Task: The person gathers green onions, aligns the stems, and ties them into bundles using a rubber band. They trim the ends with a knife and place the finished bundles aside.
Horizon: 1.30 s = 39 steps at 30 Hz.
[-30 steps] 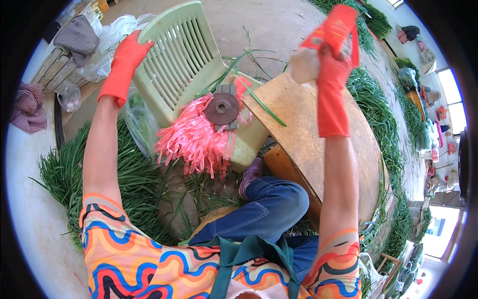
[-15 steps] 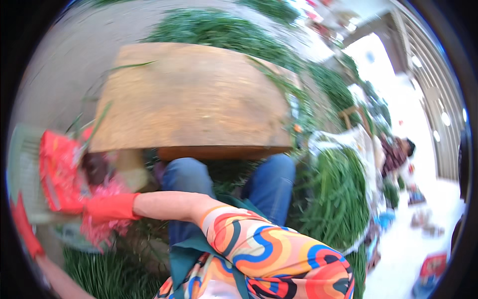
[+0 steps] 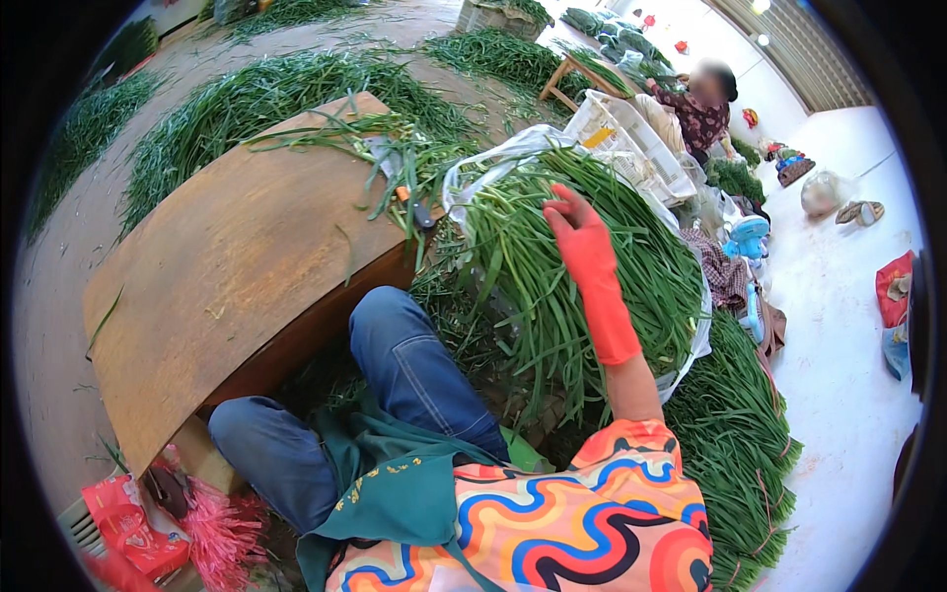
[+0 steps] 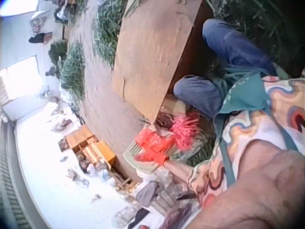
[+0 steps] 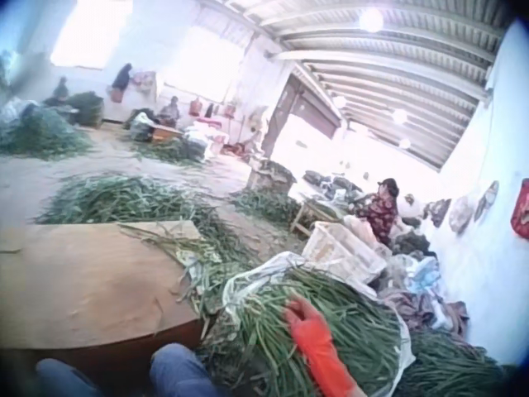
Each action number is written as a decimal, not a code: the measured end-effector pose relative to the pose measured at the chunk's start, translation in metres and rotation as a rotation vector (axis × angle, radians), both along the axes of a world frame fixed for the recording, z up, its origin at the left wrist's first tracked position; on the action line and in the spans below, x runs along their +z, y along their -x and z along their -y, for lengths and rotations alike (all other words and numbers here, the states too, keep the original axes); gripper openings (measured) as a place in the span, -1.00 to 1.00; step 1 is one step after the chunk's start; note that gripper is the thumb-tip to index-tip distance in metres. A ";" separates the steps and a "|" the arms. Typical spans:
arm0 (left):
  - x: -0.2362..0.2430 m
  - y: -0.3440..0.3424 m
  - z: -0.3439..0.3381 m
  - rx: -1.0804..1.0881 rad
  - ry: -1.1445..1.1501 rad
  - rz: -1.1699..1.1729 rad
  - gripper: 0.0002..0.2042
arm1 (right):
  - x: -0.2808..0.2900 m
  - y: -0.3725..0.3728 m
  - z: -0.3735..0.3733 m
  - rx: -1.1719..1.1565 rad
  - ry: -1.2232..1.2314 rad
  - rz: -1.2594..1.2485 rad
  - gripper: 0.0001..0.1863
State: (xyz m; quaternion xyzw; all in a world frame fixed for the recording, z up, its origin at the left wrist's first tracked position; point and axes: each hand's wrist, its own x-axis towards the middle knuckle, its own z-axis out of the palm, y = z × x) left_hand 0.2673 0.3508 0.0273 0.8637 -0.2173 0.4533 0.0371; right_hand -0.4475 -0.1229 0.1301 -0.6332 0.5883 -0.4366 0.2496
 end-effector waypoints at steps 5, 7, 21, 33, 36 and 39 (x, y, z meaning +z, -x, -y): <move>-0.042 0.137 0.253 -0.851 0.238 -0.535 -0.40 | -0.021 -0.008 -0.019 0.082 -0.175 -1.120 0.25; 0.017 0.308 0.338 -1.060 0.167 -0.797 -0.40 | -0.058 0.005 -0.019 0.046 -0.072 -1.244 0.26; 0.009 0.550 0.425 -1.321 0.106 -2.294 -0.39 | -0.063 0.094 0.030 0.009 -0.022 -0.991 -0.13; -0.024 0.600 0.487 -0.914 0.146 -2.273 -0.69 | -0.057 0.024 -0.002 -0.021 -0.287 -1.119 0.30; -0.026 0.600 0.483 -0.992 0.202 -2.317 -0.75 | -0.042 0.053 0.016 0.093 -0.299 -0.925 0.26; -0.050 0.598 0.484 -1.009 0.179 -2.270 -0.84 | -0.065 0.035 0.006 0.014 -0.172 -1.068 0.26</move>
